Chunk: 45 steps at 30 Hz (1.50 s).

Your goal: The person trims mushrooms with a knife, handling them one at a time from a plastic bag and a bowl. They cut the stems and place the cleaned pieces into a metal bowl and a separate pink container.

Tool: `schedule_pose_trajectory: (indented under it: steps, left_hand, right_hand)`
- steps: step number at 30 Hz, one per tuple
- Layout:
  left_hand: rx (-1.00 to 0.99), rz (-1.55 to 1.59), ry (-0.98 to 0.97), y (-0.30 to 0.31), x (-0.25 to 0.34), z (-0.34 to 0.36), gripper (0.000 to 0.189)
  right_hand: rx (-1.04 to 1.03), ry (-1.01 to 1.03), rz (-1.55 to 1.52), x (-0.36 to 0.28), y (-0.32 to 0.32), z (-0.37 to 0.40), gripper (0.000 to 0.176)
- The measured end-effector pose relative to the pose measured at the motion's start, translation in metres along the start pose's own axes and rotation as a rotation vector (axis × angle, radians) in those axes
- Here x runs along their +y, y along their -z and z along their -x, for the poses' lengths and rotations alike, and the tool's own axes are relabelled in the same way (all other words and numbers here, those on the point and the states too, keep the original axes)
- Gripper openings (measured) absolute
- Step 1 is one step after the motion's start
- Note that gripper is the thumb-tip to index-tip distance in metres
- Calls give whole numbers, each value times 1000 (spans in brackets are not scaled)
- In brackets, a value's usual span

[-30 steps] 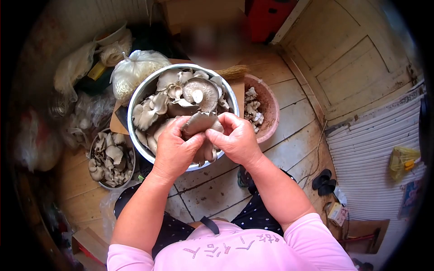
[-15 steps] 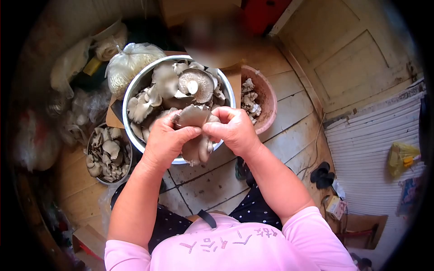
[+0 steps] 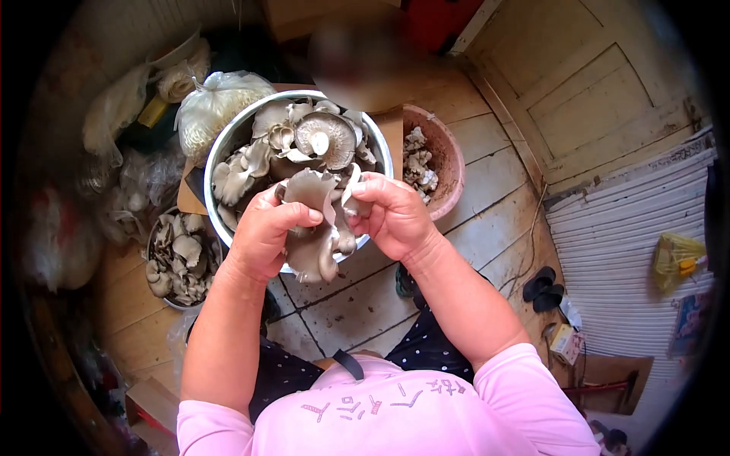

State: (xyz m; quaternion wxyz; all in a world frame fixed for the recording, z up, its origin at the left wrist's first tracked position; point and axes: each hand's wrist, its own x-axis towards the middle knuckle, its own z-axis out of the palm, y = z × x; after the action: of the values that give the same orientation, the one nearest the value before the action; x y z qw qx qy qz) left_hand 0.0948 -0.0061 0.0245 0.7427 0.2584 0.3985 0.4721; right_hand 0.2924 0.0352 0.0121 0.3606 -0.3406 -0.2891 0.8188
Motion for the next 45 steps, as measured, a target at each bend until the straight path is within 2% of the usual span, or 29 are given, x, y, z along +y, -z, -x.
schedule_pose_trajectory:
  steps: [2, 4, 6, 9, 13, 16, 28, 32, 34, 37, 40, 42, 45]
  left_hand:
    - [21, -43, -18, -2, 0, 0, 34]
    - [42, -86, -36, -5, -1, 1, 36]
    - [129, -346, -121, -7, -3, 1, 39]
    - [105, -425, -132, -7, -8, 0, 43]
    - [48, -439, -96, -5, -10, 0, 49]
    - [82, -494, -84, 0, -13, -1, 51]
    - [49, -182, 12, -9, 0, 7, 59]
    - [36, -117, 36, -7, -1, 8, 59]
    - [-4, -102, -14, -5, -3, 8, 47]
    - [5, -131, -4, -7, -1, 7, 51]
    - [61, -103, -1, -10, -9, 4, 47]
    - [66, -87, -12, -12, -11, 3, 46]
    - [82, -72, -47, -10, -13, -1, 46]
  right_hand:
    - [-24, 4, 0, -4, 0, 0, 13]
    - [-51, -34, 243, -10, -10, 7, 15]
    - [-75, -26, 257, -7, -9, 7, 19]
    - [-93, 5, 390, -1, -4, 5, 36]
    - [-66, 8, 448, 1, -4, 4, 34]
    - [-74, 39, 500, -1, -5, 5, 29]
    - [-112, 46, 352, -2, -7, 7, 25]
    - [-122, 26, 313, -3, -10, 9, 26]
    - [-119, 13, 293, -4, -11, 9, 26]
    - [-140, 35, 265, -3, -9, 7, 25]
    - [-78, 81, 360, -6, -10, 6, 25]
    - [-11, 119, 440, -7, -5, 4, 32]
    - [52, 161, 361, -9, 1, 1, 24]
